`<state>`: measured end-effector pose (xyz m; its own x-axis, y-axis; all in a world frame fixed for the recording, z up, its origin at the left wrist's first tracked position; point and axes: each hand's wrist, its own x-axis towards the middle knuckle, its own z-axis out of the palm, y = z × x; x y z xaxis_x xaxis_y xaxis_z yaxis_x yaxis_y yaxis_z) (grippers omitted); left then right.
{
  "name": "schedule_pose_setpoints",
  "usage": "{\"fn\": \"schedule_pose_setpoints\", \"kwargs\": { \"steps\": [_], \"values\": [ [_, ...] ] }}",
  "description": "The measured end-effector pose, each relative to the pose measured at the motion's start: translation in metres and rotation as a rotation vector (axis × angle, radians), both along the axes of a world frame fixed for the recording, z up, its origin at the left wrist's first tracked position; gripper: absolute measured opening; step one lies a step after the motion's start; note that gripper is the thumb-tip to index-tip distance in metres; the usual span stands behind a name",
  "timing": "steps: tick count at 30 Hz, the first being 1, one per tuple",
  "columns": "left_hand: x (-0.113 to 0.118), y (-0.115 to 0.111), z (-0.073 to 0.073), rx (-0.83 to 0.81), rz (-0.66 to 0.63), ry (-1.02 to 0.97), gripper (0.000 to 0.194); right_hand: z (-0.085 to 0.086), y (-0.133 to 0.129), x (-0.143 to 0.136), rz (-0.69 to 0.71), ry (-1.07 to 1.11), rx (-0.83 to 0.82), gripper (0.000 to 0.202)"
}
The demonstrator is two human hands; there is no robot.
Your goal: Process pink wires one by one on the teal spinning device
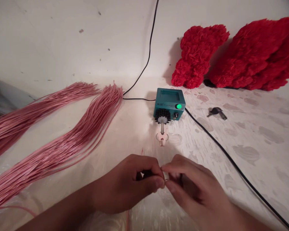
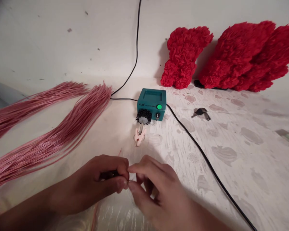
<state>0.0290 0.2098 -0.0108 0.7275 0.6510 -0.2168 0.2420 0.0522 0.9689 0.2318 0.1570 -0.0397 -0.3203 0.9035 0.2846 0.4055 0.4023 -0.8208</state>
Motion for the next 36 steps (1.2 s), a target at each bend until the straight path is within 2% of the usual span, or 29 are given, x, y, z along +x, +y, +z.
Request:
{"fn": "schedule_pose_setpoints", "kwargs": {
  "steps": [3, 6, 8, 12, 14, 18, 24, 29, 34, 36],
  "values": [
    [0.001, 0.001, -0.001, -0.058, -0.003, 0.016, 0.020, 0.000, 0.000, 0.000, 0.021, -0.029, 0.106, 0.016],
    [0.002, 0.000, 0.000, -0.032, -0.012, 0.047, 0.020, 0.001, -0.001, 0.002, 0.043, -0.057, 0.048, 0.014],
    [0.002, -0.003, 0.001, 0.099, -0.011, 0.095, 0.016, 0.002, -0.001, 0.004, 0.046, -0.050, -0.035, 0.015],
    [0.000, -0.008, 0.000, 0.524, -0.047, 0.151, 0.012, 0.004, 0.003, 0.006, -0.003, 0.067, -0.149, 0.015],
    [-0.001, -0.009, -0.002, 0.695, -0.069, 0.179, 0.011, 0.003, 0.005, 0.005, 0.022, 0.076, -0.176, 0.014],
    [-0.003, -0.011, -0.004, 0.889, -0.111, 0.262, 0.014, 0.001, 0.005, 0.003, 0.118, -0.006, -0.148, 0.011],
    [-0.002, -0.013, -0.005, 0.985, -0.116, 0.266, 0.019, 0.001, 0.002, 0.005, 0.149, -0.067, -0.160, 0.014],
    [-0.003, -0.012, -0.008, 1.062, -0.045, 0.212, 0.017, 0.002, 0.006, 0.005, 0.144, -0.098, -0.251, 0.010],
    [-0.004, -0.011, -0.007, 1.074, -0.008, 0.178, 0.015, 0.002, 0.011, 0.005, 0.017, 0.055, -0.302, 0.023],
    [-0.004, -0.011, -0.007, 1.073, -0.008, 0.173, 0.015, 0.002, 0.010, 0.005, 0.051, 0.047, -0.273, 0.016]
  ]
}}
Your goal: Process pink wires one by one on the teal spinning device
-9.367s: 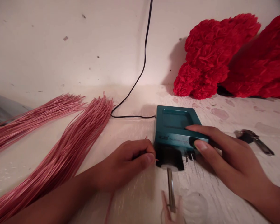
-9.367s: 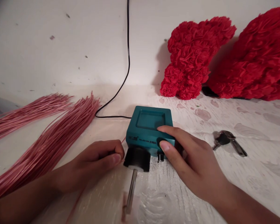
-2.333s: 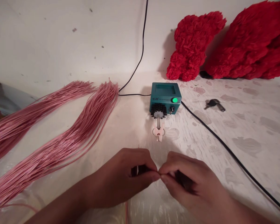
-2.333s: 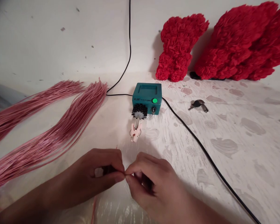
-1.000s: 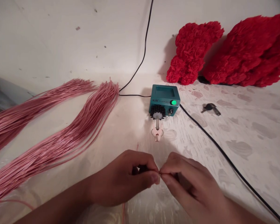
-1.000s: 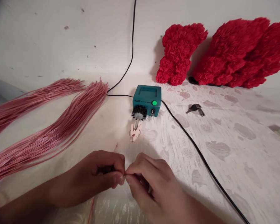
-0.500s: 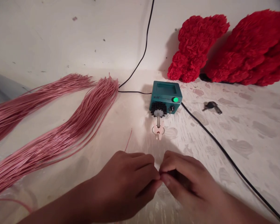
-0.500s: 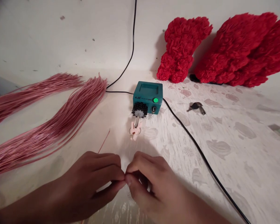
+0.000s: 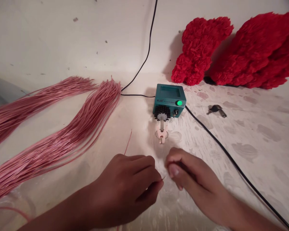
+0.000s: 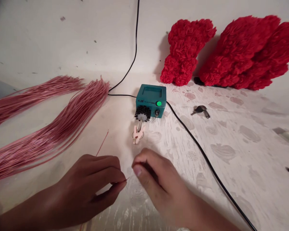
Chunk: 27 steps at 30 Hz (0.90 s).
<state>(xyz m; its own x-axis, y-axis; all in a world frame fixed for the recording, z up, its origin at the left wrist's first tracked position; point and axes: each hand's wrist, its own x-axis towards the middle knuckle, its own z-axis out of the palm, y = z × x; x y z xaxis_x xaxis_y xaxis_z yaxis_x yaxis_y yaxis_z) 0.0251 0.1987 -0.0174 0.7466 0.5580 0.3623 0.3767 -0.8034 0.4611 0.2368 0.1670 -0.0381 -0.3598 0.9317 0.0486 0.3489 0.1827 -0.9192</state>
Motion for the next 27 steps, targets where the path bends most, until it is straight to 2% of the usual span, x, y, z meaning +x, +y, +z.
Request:
{"fn": "schedule_pose_setpoints", "kwargs": {
  "steps": [2, 4, 9, 12, 16, 20, 24, 27],
  "values": [
    [0.000, 0.000, 0.000, 0.002, -0.011, 0.004, 0.014, 0.000, -0.002, 0.000, 0.072, -0.057, 0.062, 0.005],
    [0.001, 0.000, -0.001, 0.006, -0.013, 0.011, 0.014, -0.001, -0.005, 0.000, 0.104, -0.100, 0.105, 0.012],
    [0.001, 0.000, -0.005, 0.006, 0.011, 0.012, 0.015, 0.001, -0.006, -0.001, 0.100, -0.106, 0.073, 0.008],
    [0.001, -0.001, -0.006, 0.004, 0.028, 0.002, 0.015, 0.001, -0.003, 0.000, 0.042, -0.082, 0.010, 0.015],
    [0.001, 0.002, -0.007, -0.022, 0.061, -0.021, 0.014, -0.002, 0.002, -0.001, -0.116, 0.072, -0.118, 0.030],
    [0.004, 0.007, -0.012, -0.046, 0.112, -0.075, 0.012, 0.000, 0.006, -0.001, -0.161, 0.169, -0.193, 0.028],
    [0.006, 0.011, -0.016, -0.060, 0.149, -0.119, 0.014, 0.017, 0.022, 0.006, -0.270, -0.039, -0.105, 0.021],
    [0.007, 0.012, -0.017, -0.065, 0.155, -0.136, 0.014, 0.029, 0.045, 0.014, -0.296, -0.235, -0.072, 0.028]
  ]
}}
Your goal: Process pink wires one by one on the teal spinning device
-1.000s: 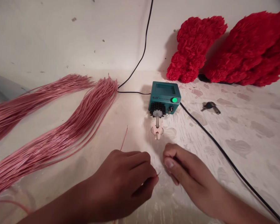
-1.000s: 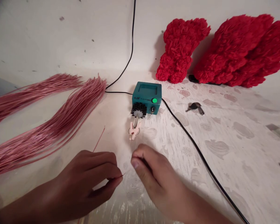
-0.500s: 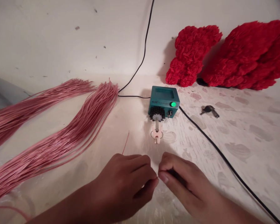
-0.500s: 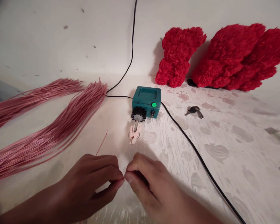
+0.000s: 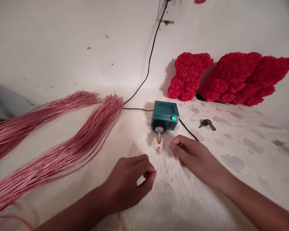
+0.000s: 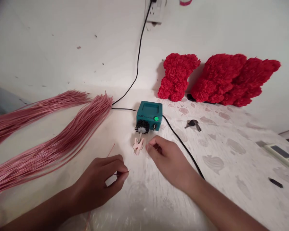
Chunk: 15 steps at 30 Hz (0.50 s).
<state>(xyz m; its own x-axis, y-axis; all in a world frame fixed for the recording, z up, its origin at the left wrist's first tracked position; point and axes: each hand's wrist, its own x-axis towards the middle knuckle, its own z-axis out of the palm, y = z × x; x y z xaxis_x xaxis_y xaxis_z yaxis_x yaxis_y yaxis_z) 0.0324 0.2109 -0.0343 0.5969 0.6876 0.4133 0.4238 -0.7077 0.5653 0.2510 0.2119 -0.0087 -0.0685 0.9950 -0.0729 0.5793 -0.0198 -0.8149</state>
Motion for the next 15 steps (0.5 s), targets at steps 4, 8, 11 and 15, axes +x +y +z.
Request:
{"fn": "schedule_pose_setpoints", "kwargs": {
  "steps": [4, 8, 11, 15],
  "values": [
    [0.000, 0.000, -0.001, -0.014, -0.013, -0.003, 0.013, 0.002, 0.028, 0.004, 0.090, -0.008, -0.045, 0.020],
    [0.000, -0.002, -0.003, -0.039, -0.029, -0.010, 0.013, -0.005, 0.038, 0.007, 0.158, 0.022, -0.116, 0.020],
    [0.000, -0.003, -0.003, -0.055, -0.040, -0.001, 0.013, -0.007, 0.037, 0.007, 0.203, 0.044, -0.154, 0.018],
    [0.000, -0.004, -0.002, -0.055, -0.045, 0.005, 0.012, -0.004, 0.034, 0.002, 0.252, 0.079, -0.155, 0.012]
  ]
}}
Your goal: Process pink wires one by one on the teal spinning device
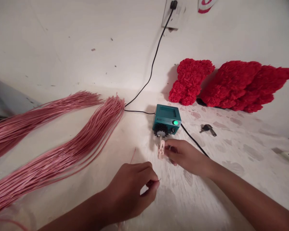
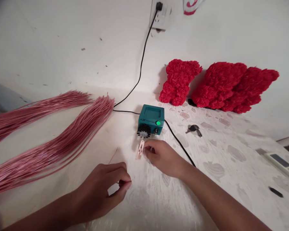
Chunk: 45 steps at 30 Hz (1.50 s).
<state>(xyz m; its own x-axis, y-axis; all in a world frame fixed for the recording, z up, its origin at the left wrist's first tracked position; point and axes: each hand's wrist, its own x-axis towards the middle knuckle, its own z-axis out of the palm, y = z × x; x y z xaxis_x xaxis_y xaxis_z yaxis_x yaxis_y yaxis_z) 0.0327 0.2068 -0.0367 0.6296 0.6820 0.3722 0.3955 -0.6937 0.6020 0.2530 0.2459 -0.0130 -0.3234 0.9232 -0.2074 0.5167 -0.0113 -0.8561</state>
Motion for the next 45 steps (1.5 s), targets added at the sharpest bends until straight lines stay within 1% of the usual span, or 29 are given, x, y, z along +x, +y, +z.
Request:
{"fn": "schedule_pose_setpoints", "kwargs": {
  "steps": [2, 5, 10, 14, 18, 20, 24, 30, 34, 36, 39, 42, 45],
  "values": [
    [0.000, 0.000, 0.000, 0.000, 0.012, -0.002, 0.013, 0.002, 0.001, -0.002, 0.007, 0.020, -0.029, 0.012],
    [0.000, 0.001, 0.001, -0.011, 0.030, -0.007, 0.013, 0.003, 0.006, -0.001, 0.014, 0.072, -0.142, 0.018],
    [0.001, 0.002, -0.001, -0.020, 0.032, -0.020, 0.012, 0.002, 0.018, 0.007, 0.115, 0.196, -0.334, 0.031],
    [0.002, 0.004, -0.002, -0.027, 0.067, -0.021, 0.013, -0.001, 0.024, 0.010, 0.126, 0.247, -0.386, 0.044],
    [0.002, 0.006, -0.004, -0.043, 0.098, -0.011, 0.013, -0.004, 0.030, 0.009, 0.109, 0.237, -0.429, 0.055],
    [0.003, 0.006, -0.004, -0.045, 0.121, -0.003, 0.014, -0.005, 0.033, 0.007, 0.092, 0.222, -0.433, 0.056],
    [0.005, 0.006, -0.003, -0.027, 0.173, 0.015, 0.014, -0.007, 0.035, 0.002, 0.059, 0.207, -0.380, 0.048],
    [0.014, 0.002, 0.010, 0.032, 0.228, 0.072, 0.015, -0.014, 0.028, 0.000, 0.011, 0.249, -0.293, 0.042],
    [0.022, 0.004, 0.014, 0.007, 0.282, 0.103, 0.017, -0.018, 0.027, 0.003, 0.023, 0.292, -0.281, 0.042],
    [0.025, 0.006, 0.013, -0.002, 0.310, 0.124, 0.017, -0.020, 0.028, 0.004, 0.033, 0.310, -0.278, 0.042],
    [0.028, 0.007, 0.006, -0.001, 0.338, 0.161, 0.017, -0.022, 0.030, 0.004, 0.045, 0.332, -0.276, 0.042],
    [0.027, 0.007, -0.001, 0.025, 0.322, 0.179, 0.016, -0.023, 0.031, 0.004, 0.051, 0.347, -0.272, 0.042],
    [0.026, 0.006, -0.004, 0.067, 0.287, 0.187, 0.016, -0.023, 0.031, 0.005, 0.053, 0.359, -0.269, 0.042]
  ]
}}
